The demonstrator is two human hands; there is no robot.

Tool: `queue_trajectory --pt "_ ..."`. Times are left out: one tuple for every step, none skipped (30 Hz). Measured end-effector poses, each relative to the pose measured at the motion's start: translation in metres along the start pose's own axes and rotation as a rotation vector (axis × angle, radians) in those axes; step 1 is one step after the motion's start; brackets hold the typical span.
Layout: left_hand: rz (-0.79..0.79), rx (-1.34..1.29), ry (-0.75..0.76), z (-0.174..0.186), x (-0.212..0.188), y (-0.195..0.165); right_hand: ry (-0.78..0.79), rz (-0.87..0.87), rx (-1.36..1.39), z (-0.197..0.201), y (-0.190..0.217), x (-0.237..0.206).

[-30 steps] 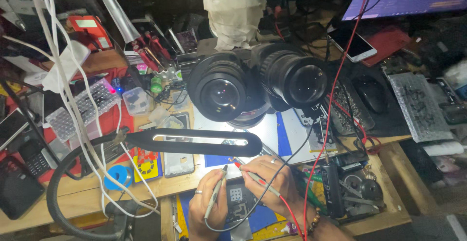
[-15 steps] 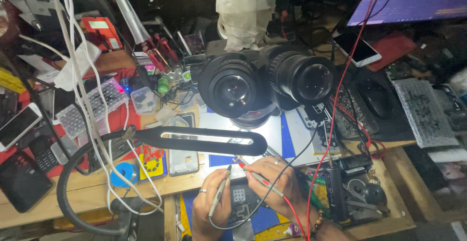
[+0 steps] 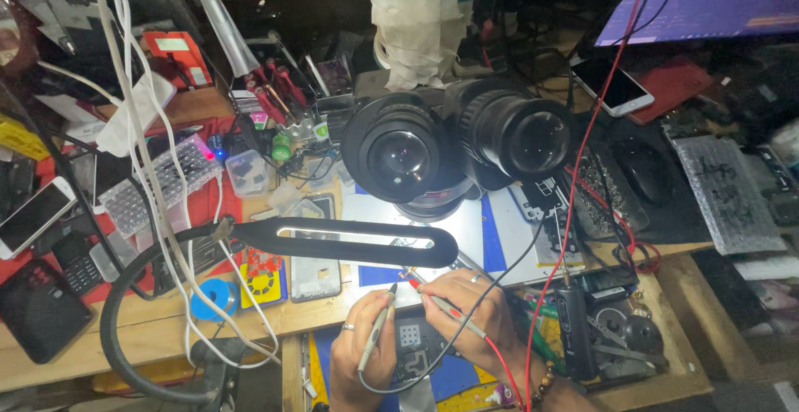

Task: The person holds a disassembled smartphone and uses multimeter probes to test points on the internal circuit board. The camera moves erratically at the start before stabilizing on the workbench where the testing continues.

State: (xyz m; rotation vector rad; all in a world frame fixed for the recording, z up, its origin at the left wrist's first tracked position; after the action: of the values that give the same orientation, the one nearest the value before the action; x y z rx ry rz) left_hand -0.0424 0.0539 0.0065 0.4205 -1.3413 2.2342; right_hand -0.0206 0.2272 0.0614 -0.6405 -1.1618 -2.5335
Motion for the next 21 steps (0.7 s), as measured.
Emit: queue_trajectory --pt "-0.004 -0.005 -0.002 -0.0005 0.0005 0.0003 0.0 0.005 -0.01 -0.0001 -0.0001 -0.0001" --pt "-0.004 -0.01 -0.002 -0.0005 0.0001 0.0005 -0.004 -0.004 -0.004 -0.0004 -0.0007 -0.0002" --pt "-0.004 -0.01 0.0 -0.0006 -0.0004 0.0008 -0.008 -0.014 0.001 -0.0006 -0.0014 -0.0004" --pt "-0.007 -0.01 0.0 -0.0007 0.0004 0.0014 -0.013 -0.02 0.005 -0.0007 -0.0023 0.0002" --pt "-0.007 -0.01 0.0 -0.0006 0.0 0.0017 -0.016 -0.02 0.003 -0.001 -0.0025 0.0001" --pt "-0.014 -0.006 -0.008 -0.0003 -0.0006 0.0013 -0.019 -0.02 0.001 -0.0011 -0.0027 0.0001" --pt "-0.026 -0.002 -0.02 -0.0009 0.0002 0.0013 -0.025 -0.015 -0.004 -0.001 -0.0032 0.0007" --pt "-0.036 0.002 -0.033 -0.001 0.0011 0.0011 -0.023 -0.01 0.003 -0.0011 -0.0034 0.0011" --pt "-0.023 -0.001 -0.026 -0.0006 0.0 0.0013 -0.02 -0.011 0.013 -0.0013 -0.0036 0.0009" --pt "-0.009 -0.005 -0.017 -0.0002 -0.001 0.0013 -0.016 -0.015 0.022 -0.0014 -0.0036 0.0005" --pt "0.001 -0.009 -0.012 -0.0005 -0.0009 0.0017 -0.013 -0.019 0.021 -0.0014 -0.0037 0.0" --pt "-0.002 -0.007 -0.013 -0.0002 -0.0002 0.0016 -0.011 -0.021 0.02 -0.0015 -0.0036 -0.0001" --pt "-0.005 -0.006 -0.014 -0.0004 0.0005 0.0013 -0.009 -0.024 0.017 -0.0013 -0.0037 -0.0002" --pt "-0.003 -0.004 -0.013 -0.0001 0.0002 0.0006 -0.009 -0.024 0.018 -0.0012 -0.0035 -0.0004" --pt "-0.007 0.0 -0.015 0.0007 -0.0007 -0.0004 -0.01 -0.025 0.02 -0.0015 -0.0032 -0.0005" --pt "-0.015 0.002 -0.018 0.001 -0.0003 -0.0012 -0.015 -0.022 0.018 -0.0012 -0.0029 -0.0004" --pt "-0.026 0.005 -0.025 0.0008 0.0012 -0.0015 -0.018 -0.024 0.023 -0.0011 -0.0037 0.0005" --pt "-0.018 -0.003 -0.016 0.0005 0.0024 -0.0008 -0.019 -0.03 0.028 -0.0011 -0.0041 0.001" --pt "-0.003 -0.011 -0.001 0.001 0.0012 -0.0004 -0.015 -0.044 0.036 -0.0012 -0.0039 -0.0004" --pt "0.012 -0.018 0.013 0.0013 0.0002 -0.0004 -0.014 -0.05 0.024 -0.0012 -0.0038 -0.0005" --pt "0.004 -0.017 0.005 0.0015 0.0001 -0.0012 -0.016 -0.047 0.01 -0.0012 -0.0038 -0.0003"
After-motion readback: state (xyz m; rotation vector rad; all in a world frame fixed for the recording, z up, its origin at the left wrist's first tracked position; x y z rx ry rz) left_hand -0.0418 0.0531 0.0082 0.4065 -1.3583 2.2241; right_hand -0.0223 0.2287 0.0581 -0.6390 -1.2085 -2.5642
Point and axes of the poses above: each hand's wrist, its own x-axis towards the middle knuckle, its own z-axis out of the back of the hand, y = z × x, the point moved 5 cm from there along x, towards the middle knuckle, and after that the axes turned 5 degrees about y, right-handed, at the moved point
